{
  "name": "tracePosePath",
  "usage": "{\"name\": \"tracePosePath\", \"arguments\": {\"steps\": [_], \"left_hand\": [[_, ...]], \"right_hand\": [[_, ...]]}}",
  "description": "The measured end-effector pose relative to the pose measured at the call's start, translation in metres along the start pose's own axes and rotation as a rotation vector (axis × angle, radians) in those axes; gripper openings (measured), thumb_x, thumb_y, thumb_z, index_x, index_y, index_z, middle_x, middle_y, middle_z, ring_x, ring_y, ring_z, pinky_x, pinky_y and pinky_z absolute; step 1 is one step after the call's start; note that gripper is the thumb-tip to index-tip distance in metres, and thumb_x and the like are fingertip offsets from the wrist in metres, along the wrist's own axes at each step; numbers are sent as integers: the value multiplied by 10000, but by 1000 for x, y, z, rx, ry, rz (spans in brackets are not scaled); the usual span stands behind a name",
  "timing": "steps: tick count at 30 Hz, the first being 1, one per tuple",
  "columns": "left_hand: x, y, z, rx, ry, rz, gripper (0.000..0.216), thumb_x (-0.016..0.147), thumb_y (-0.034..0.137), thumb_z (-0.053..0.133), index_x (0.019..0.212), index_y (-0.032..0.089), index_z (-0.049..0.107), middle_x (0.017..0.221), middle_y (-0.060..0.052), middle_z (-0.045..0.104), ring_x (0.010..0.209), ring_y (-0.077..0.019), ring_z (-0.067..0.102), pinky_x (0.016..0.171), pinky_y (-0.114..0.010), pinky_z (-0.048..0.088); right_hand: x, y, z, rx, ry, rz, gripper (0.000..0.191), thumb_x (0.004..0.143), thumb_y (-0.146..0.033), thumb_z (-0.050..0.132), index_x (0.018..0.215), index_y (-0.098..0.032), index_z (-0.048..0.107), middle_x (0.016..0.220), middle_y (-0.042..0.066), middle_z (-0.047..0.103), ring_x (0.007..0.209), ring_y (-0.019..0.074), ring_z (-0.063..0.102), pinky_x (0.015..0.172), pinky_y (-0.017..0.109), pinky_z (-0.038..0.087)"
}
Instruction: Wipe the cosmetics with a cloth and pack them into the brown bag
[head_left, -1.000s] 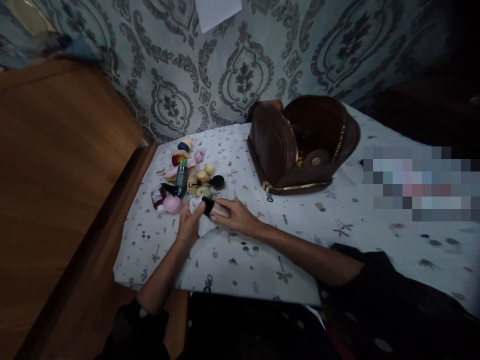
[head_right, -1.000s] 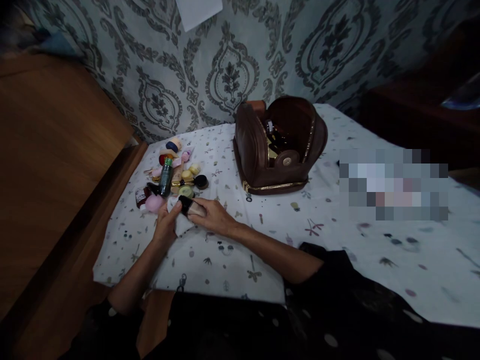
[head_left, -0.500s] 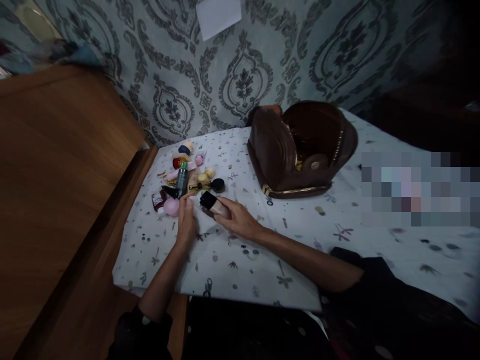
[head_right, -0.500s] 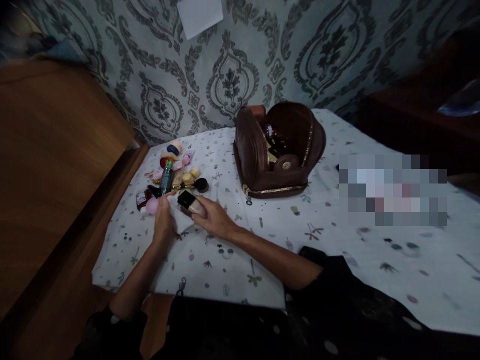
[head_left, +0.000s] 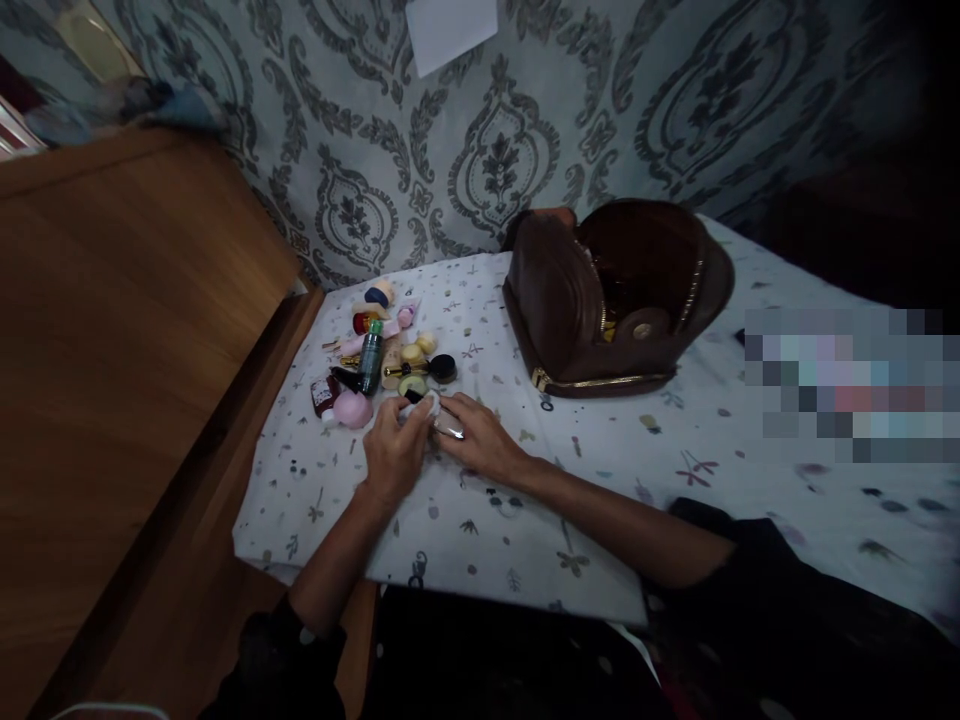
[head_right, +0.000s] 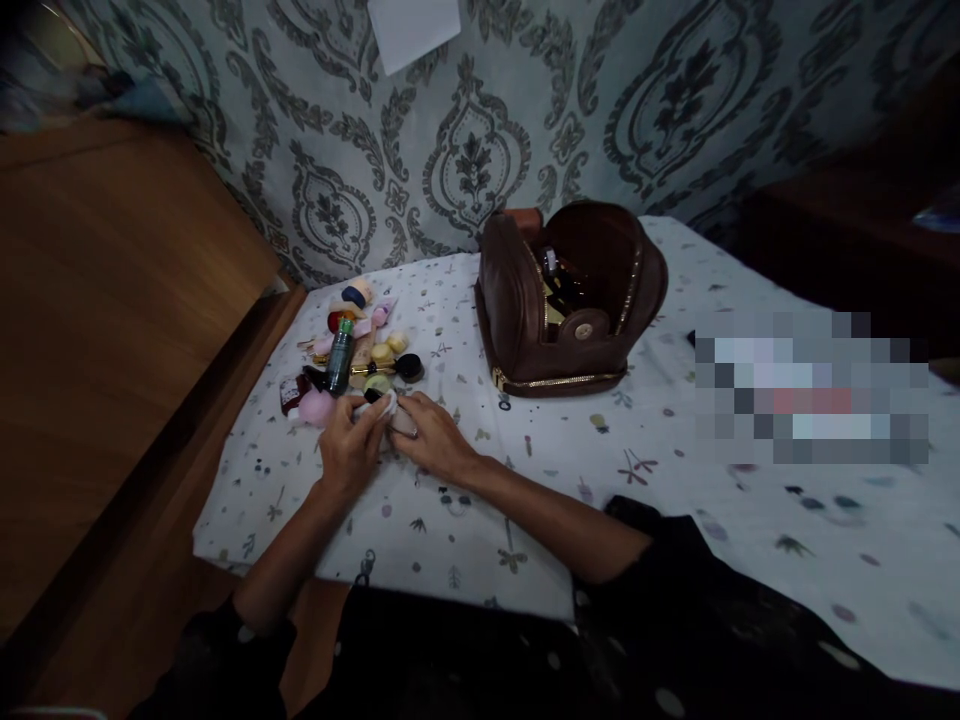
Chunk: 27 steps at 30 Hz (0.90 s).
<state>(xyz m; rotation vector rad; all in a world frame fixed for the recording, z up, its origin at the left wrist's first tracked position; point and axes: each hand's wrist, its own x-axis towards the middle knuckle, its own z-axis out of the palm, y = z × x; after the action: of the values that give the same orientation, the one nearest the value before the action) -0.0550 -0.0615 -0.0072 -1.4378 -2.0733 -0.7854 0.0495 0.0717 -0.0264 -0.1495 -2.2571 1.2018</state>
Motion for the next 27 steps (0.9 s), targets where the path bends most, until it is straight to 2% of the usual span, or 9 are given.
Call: {"name": "tracePosePath", "arguments": {"steps": [3,5,9,15,18,20,22,24,27], "left_hand": [[0,1,1,62,34,93,265,968,310,541,1180,280,696,994,-70,592,893,-187,575,697,-260,440],[4,-2,0,73,52,72,259,974,311,529,1149,246,707,991,-80,579,913,-194,572,735,-280,458],[13,-12,-4,-42,36,-109,281,991,316,480,1074,176,709,975,-82,559,888,-191,569,771,-301,465],[19,-23,-8,-362,68,-383,294,975,368,484,786,186,616,783,-14,544,791,-178,537,768,-298,446],[19,-19,-5,-486,49,-421,326,1008,401,397,966,181,634,887,-33,636,859,-179,599,799,-296,479],[19,-13,-3,-600,5,-407,374,1022,415,356,1146,179,618,1084,-70,675,1027,-191,622,921,-322,478],[18,-7,1,-643,-26,-353,412,1029,418,340,1251,177,589,1247,-103,645,1196,-208,577,1053,-363,419],[16,-4,4,-559,-16,-284,428,1036,395,324,1310,171,565,1317,-126,611,1284,-219,524,1114,-394,372],[12,-4,8,-350,19,-179,432,1042,354,320,1392,183,507,1290,-138,619,1239,-219,551,1065,-399,424]], "right_hand": [[1,1,0,-5,-3,22,334,788,-179,597,1118,-164,644,975,78,622,943,239,604,859,370,492],[1,2,1,4,4,4,378,789,-194,612,1166,-165,637,1006,85,629,951,242,610,864,380,496],[0,6,3,32,21,-24,509,786,-205,634,1293,-180,597,1074,100,649,977,247,626,878,406,506],[2,-1,-3,239,21,55,490,777,-245,664,1260,-176,618,1173,95,676,1078,255,633,964,409,483],[3,-6,-8,438,-30,127,443,805,-311,672,1222,-171,616,1135,76,687,1025,234,645,883,356,509],[4,-7,-9,555,-84,184,423,813,-332,683,1199,-176,604,1016,49,691,871,190,650,737,295,518],[3,-6,-8,654,-133,248,429,812,-354,701,1187,-181,584,837,5,661,679,138,599,584,243,472],[4,-4,-5,747,-165,297,458,803,-396,723,1178,-183,568,725,-28,619,575,110,540,507,220,419],[5,-1,-1,905,-158,347,476,754,-449,772,1108,-195,581,784,-16,639,619,117,582,508,218,418]]}}
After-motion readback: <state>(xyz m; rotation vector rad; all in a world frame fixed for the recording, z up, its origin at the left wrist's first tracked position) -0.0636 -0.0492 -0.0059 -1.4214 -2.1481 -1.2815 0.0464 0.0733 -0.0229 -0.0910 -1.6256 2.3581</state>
